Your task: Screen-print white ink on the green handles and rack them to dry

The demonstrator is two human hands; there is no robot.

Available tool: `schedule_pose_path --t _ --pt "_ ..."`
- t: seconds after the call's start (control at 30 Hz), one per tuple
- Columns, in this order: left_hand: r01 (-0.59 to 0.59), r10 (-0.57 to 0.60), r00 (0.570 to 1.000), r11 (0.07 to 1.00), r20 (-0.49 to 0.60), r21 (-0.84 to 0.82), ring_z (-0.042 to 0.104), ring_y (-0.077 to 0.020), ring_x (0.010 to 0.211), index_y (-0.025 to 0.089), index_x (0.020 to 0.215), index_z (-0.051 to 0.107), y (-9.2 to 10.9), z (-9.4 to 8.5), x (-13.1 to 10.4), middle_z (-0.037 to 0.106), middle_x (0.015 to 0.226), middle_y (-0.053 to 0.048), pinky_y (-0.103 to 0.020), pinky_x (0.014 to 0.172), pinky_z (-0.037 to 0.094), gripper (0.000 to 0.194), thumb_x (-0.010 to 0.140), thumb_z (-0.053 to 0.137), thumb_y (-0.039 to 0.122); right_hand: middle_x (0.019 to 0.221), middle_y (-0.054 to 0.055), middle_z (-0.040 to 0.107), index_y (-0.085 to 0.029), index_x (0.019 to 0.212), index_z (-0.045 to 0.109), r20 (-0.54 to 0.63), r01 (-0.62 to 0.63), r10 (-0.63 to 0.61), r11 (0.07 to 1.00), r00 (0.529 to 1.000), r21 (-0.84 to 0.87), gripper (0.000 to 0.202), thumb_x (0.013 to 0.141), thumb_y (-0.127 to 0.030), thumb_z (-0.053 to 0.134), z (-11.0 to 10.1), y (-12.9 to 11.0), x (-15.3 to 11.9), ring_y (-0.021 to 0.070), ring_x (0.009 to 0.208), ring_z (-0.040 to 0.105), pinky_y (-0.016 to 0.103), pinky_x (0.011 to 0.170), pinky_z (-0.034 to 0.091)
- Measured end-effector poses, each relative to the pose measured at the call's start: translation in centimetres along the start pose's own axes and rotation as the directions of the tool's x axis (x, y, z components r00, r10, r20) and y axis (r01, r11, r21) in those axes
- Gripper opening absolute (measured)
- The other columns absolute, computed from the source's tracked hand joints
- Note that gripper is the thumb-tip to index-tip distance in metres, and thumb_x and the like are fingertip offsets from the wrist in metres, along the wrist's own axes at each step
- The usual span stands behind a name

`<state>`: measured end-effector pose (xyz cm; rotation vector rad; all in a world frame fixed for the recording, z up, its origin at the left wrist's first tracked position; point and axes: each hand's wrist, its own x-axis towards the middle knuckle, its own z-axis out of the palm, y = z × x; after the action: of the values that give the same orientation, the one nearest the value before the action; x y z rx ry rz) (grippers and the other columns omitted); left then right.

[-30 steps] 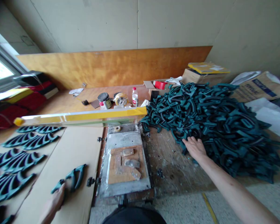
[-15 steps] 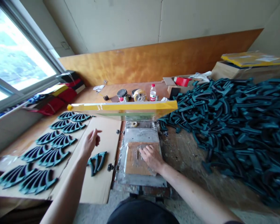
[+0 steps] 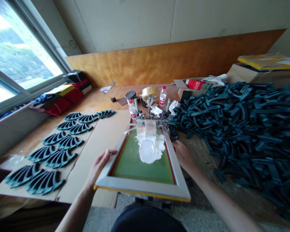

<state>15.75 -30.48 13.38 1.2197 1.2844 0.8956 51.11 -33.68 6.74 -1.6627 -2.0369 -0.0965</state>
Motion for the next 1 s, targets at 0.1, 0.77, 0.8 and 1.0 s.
schedule_pose_path --t 0.1,0.77,0.8,1.0 --pt "0.072 -0.081 0.995 0.989 0.061 0.129 0.055 -0.0156 0.065 0.017 0.136 0.051 -5.9 0.2 -0.4 0.062 0.071 0.001 -0.024 0.06 0.043 0.076 0.076 0.057 0.064 0.105 0.014 0.063 -0.008 0.12 0.06 -0.113 -0.082 0.079 0.996 0.99 -0.023 0.042 0.093 -0.037 0.048 -1.0 0.7 3.7 0.0232 0.091 0.061 0.032 0.078 0.05" --pt "0.086 -0.112 0.991 0.953 0.077 0.289 0.051 -0.0136 0.061 0.016 0.14 0.043 -11.1 0.8 1.0 0.056 0.069 0.002 -0.023 0.056 0.037 0.07 0.083 0.048 0.058 0.078 0.006 0.061 -0.016 0.079 0.061 0.157 0.415 -0.421 0.907 0.893 0.071 0.016 0.082 -0.006 0.049 0.8 -6.0 0.8 0.0194 0.08 0.053 0.032 0.072 0.04" --pt "0.089 -0.115 0.99 0.958 0.081 0.271 0.05 -0.013 0.06 0.016 0.141 0.042 -11.0 0.8 0.9 0.055 0.068 0.003 -0.023 0.055 0.036 0.072 0.083 0.049 0.058 0.081 0.007 0.062 -0.015 0.084 0.063 0.107 0.439 -0.443 0.897 0.89 0.057 0.019 0.085 -0.007 0.046 1.1 -6.1 0.2 0.0197 0.081 0.053 0.033 0.073 0.041" --pt "0.111 -0.126 0.99 0.974 0.07 0.198 0.045 -0.0103 0.055 0.016 0.14 0.042 -10.3 0.8 0.7 0.049 0.063 0.006 -0.021 0.052 0.033 0.076 0.08 0.054 0.06 0.082 0.005 0.064 -0.019 0.088 0.065 0.185 0.393 -0.424 0.901 0.886 0.183 0.007 0.087 -0.019 0.057 0.4 -5.7 0.8 0.0188 0.081 0.055 0.033 0.077 0.043"
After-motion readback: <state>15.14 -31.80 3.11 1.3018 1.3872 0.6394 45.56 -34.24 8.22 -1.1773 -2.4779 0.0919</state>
